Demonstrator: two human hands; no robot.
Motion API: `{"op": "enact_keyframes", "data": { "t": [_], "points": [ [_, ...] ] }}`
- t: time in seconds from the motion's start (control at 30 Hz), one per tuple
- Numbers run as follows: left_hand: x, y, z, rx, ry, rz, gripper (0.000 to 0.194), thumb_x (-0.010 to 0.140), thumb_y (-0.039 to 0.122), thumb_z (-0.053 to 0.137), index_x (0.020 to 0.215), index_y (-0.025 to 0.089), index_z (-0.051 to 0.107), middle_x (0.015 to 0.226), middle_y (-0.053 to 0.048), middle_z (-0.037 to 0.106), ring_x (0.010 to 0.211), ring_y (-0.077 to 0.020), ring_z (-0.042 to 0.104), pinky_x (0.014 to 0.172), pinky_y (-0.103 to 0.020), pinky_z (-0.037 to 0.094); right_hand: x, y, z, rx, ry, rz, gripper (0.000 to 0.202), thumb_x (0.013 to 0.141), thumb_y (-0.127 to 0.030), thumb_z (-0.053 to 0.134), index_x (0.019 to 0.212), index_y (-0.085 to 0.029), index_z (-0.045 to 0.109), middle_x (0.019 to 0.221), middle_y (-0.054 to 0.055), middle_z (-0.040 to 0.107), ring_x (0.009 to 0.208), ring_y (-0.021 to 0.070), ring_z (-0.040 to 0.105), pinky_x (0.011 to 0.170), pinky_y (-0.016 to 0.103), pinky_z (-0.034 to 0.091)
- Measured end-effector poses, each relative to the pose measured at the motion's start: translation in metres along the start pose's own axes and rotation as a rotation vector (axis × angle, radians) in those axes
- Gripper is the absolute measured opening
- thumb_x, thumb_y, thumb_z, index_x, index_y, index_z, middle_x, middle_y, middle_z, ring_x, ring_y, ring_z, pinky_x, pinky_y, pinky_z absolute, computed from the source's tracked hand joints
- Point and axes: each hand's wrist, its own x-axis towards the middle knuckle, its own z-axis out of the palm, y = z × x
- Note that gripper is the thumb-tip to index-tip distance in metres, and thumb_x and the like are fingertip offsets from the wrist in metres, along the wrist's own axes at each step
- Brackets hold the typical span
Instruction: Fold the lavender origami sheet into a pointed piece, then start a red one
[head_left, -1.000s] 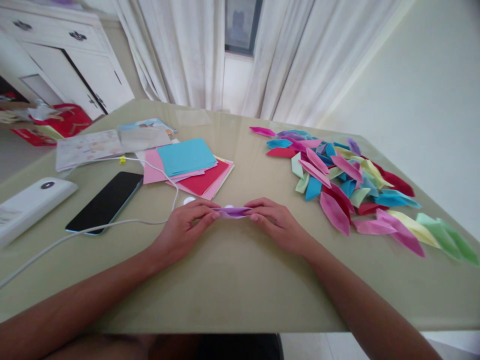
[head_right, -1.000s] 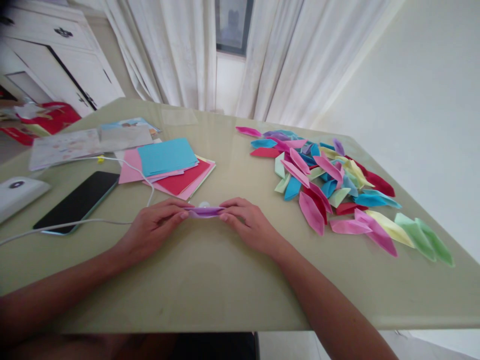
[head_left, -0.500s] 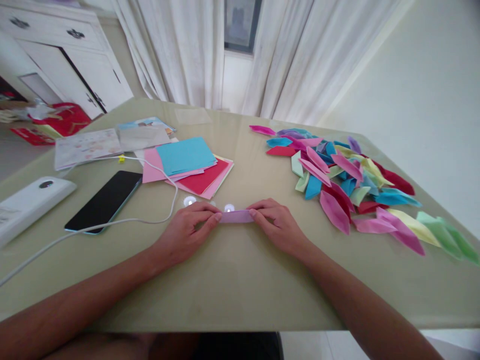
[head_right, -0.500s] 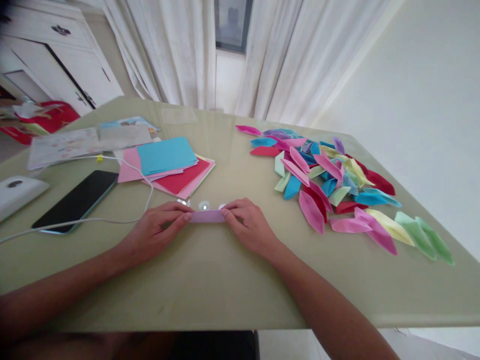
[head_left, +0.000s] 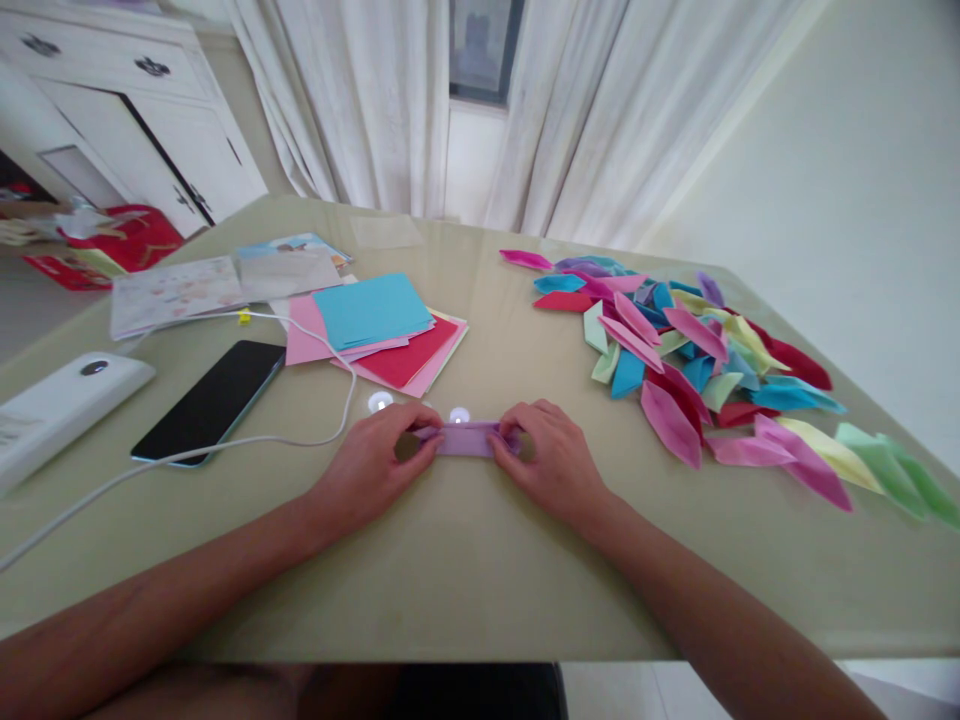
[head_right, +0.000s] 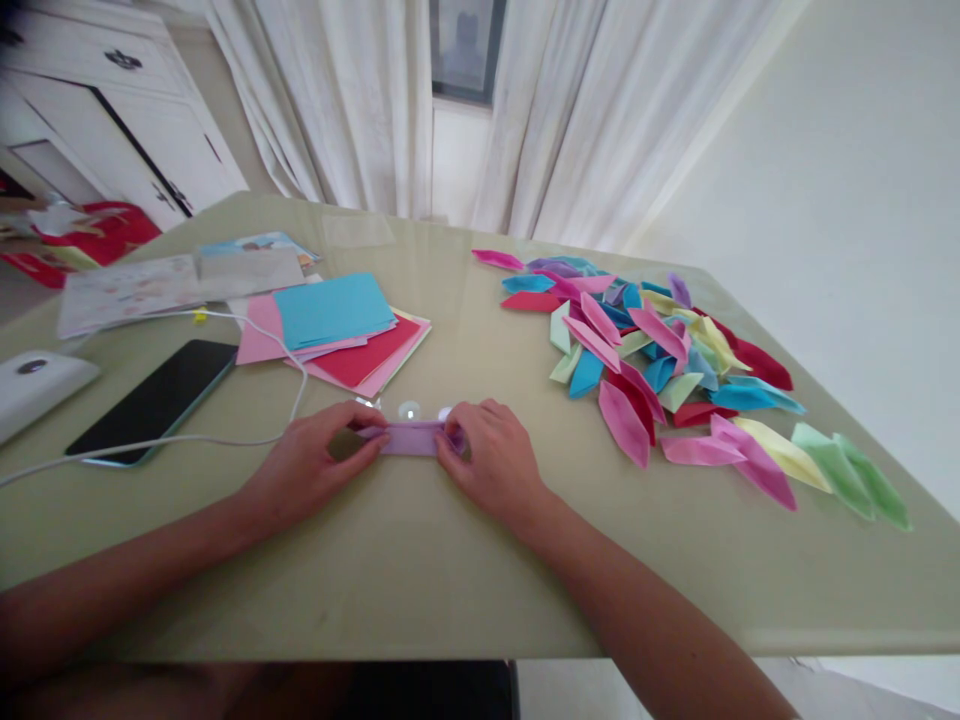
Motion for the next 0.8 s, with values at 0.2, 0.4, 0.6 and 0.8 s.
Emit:
{"op": "enact_keyframes", "data": {
  "t": [0.2,0.4,0.6,0.8],
  "points": [
    [-0.001,-0.003,0.001,0.031,-0.043,0.132,0.022,0.104,0.021,0.053,0.112,0.022,0.073,0.11,-0.006,0.076,0.105,-0.0231,0.07,0.097,-0.037,0.056,0.0,0.006,-0.002,-0.049,-0.111,-0.147,0.017,0.11,-0.027,0.051,0.102,-0.021,0.065,0.093,0.008,0.074,0.085,0.0237,0.063,0.08,0.036,0.046],
    [-0.002,-0.006,0.003,0.06,-0.07,0.145,0.034,0.102,0.026,0.062,0.136,0.026,0.067,0.129,-0.007,0.071,0.117,-0.0246,0.067,0.105,-0.039,0.054,0.004,0.016,-0.01,-0.017,-0.115,-0.164,0.026,0.103,-0.039,0.068,0.121,-0.02,0.066,0.115,0.012,0.075,0.105,0.0292,0.067,0.095,0.044,0.051],
    [0.0,-0.006,0.003,0.022,-0.087,0.103,0.032,0.105,0.025,0.057,0.136,0.025,0.065,0.127,-0.007,0.068,0.117,-0.0247,0.066,0.105,-0.041,0.054,0.004,0.017,-0.01,0.017,-0.156,-0.13,0.027,0.099,-0.014,0.065,0.125,-0.021,0.065,0.12,0.012,0.073,0.111,0.0297,0.066,0.098,0.046,0.054],
    [0.001,-0.006,0.005,0.039,-0.111,0.087,0.032,0.102,0.032,0.065,0.133,0.025,0.065,0.124,-0.008,0.066,0.113,-0.0265,0.065,0.102,-0.042,0.055,0.004,0.017,-0.011,0.114,-0.148,-0.115,0.025,0.097,-0.011,0.064,0.118,-0.023,0.069,0.122,0.011,0.069,0.114,0.0282,0.065,0.099,0.044,0.054]
  ]
}}
